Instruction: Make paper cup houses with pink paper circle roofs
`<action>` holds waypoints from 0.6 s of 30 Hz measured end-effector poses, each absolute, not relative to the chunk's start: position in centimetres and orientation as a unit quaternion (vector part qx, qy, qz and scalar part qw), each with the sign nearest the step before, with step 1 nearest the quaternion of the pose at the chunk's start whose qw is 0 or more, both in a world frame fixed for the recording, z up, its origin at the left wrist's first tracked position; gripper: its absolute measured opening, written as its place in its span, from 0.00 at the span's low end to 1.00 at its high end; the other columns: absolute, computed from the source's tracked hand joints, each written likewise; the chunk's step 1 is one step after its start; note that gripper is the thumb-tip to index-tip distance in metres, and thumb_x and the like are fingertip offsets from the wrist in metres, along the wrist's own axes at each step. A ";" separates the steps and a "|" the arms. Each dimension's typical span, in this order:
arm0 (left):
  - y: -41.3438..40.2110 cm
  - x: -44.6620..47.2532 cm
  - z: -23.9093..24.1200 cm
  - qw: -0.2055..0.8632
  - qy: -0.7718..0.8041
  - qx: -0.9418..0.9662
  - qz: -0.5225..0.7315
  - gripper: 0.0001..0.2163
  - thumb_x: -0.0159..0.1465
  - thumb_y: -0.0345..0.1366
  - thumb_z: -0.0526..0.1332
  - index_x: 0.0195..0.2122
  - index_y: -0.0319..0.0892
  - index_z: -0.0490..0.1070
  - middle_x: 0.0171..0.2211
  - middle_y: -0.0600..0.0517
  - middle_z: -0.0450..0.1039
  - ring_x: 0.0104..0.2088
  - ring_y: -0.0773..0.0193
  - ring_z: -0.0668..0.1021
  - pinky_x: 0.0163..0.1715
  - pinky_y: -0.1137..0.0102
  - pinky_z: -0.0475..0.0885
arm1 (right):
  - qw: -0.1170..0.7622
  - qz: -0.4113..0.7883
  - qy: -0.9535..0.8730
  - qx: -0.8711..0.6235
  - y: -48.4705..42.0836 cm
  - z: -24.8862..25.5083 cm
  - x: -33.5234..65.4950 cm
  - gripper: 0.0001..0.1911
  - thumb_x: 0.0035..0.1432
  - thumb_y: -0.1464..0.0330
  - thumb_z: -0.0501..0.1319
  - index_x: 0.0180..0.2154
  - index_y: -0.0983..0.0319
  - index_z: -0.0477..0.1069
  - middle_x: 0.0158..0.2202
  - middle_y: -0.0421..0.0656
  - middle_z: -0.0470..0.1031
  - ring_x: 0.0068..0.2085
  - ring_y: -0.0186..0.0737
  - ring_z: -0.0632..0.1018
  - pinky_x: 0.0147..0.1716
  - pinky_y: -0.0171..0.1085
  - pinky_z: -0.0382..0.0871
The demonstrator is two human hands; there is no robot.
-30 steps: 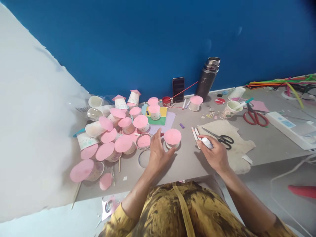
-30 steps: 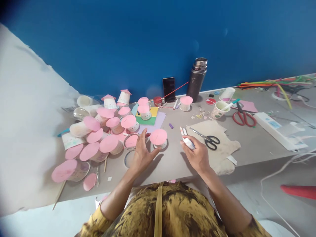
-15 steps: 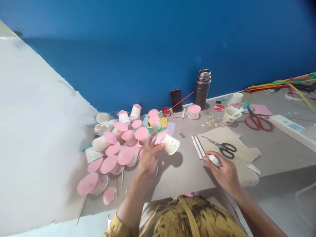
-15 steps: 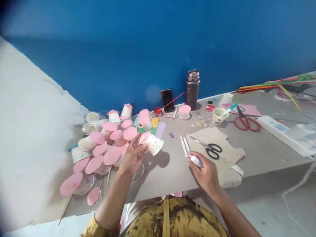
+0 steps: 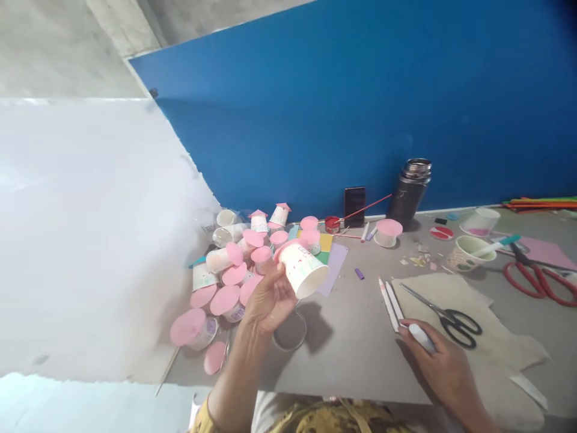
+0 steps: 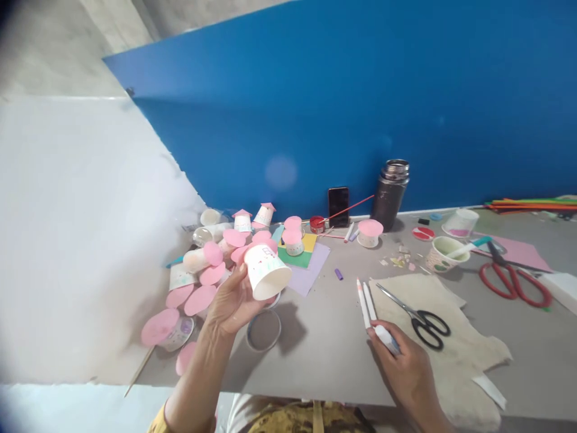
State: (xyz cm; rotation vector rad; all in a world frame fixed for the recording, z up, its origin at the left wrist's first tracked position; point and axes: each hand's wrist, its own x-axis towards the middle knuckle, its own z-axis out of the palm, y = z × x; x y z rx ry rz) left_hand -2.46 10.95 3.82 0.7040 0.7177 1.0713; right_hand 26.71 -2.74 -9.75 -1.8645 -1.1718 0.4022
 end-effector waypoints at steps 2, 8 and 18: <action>11.2 -2.0 4.4 0.728 0.328 0.319 0.510 0.19 0.59 0.44 0.70 0.50 0.44 0.75 0.51 0.44 0.81 0.59 0.45 0.77 0.50 0.54 0.79 | 0.423 0.168 -0.470 -0.757 -2.8 -9.9 26.8 0.23 0.53 0.44 0.62 0.34 0.55 0.81 0.31 0.42 0.85 0.32 0.46 0.85 0.29 0.33 0.76; 11.6 -1.3 3.8 0.595 0.379 0.402 0.584 0.37 0.55 0.42 0.73 0.65 0.44 0.62 0.54 0.42 0.76 0.54 0.50 0.80 0.50 0.59 0.78 | 0.373 0.187 -0.461 -0.783 -2.9 -9.6 27.2 0.27 0.48 0.40 0.61 0.33 0.55 0.83 0.34 0.44 0.86 0.28 0.47 0.84 0.22 0.33 0.74; 8.8 -7.1 1.9 0.248 0.563 0.501 0.608 0.47 0.52 0.43 0.75 0.70 0.64 0.52 0.53 0.46 0.72 0.56 0.41 0.75 0.50 0.41 0.75 | 0.362 0.170 -0.455 -0.796 -2.6 -9.2 27.2 0.25 0.47 0.39 0.62 0.30 0.51 0.83 0.32 0.45 0.86 0.30 0.51 0.85 0.22 0.37 0.76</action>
